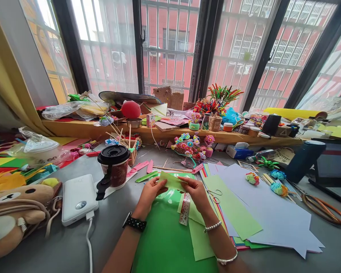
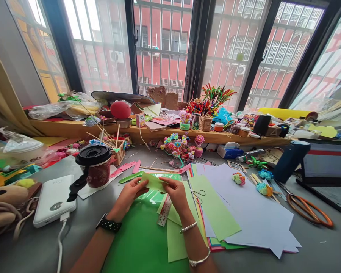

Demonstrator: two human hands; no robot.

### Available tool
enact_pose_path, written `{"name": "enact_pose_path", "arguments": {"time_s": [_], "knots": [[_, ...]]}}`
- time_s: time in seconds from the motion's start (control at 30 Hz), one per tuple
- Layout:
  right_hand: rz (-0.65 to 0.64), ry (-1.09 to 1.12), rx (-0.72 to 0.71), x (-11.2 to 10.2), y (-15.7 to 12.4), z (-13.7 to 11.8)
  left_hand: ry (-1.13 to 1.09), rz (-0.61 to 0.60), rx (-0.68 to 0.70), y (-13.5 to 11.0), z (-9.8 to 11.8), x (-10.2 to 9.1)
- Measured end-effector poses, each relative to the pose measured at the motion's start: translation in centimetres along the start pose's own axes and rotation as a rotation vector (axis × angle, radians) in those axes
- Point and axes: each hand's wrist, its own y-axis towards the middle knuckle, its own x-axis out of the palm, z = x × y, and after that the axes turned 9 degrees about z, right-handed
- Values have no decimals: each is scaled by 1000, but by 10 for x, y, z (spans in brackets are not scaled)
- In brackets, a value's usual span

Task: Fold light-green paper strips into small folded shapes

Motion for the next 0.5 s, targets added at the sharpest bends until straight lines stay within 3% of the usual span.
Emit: {"name": "enact_pose_path", "arguments": {"time_s": [0.13, 0.27, 0.5], "knots": [[88, -20, -61, -1, 3, 2, -38, -78, -115, 0, 1, 1], [48, -83, -102, 0, 4, 7, 0, -226, -92, -1, 0, 4], [-94, -150, -175, 7, -3, 2, -11, -67, 74, -3, -2, 6]]}}
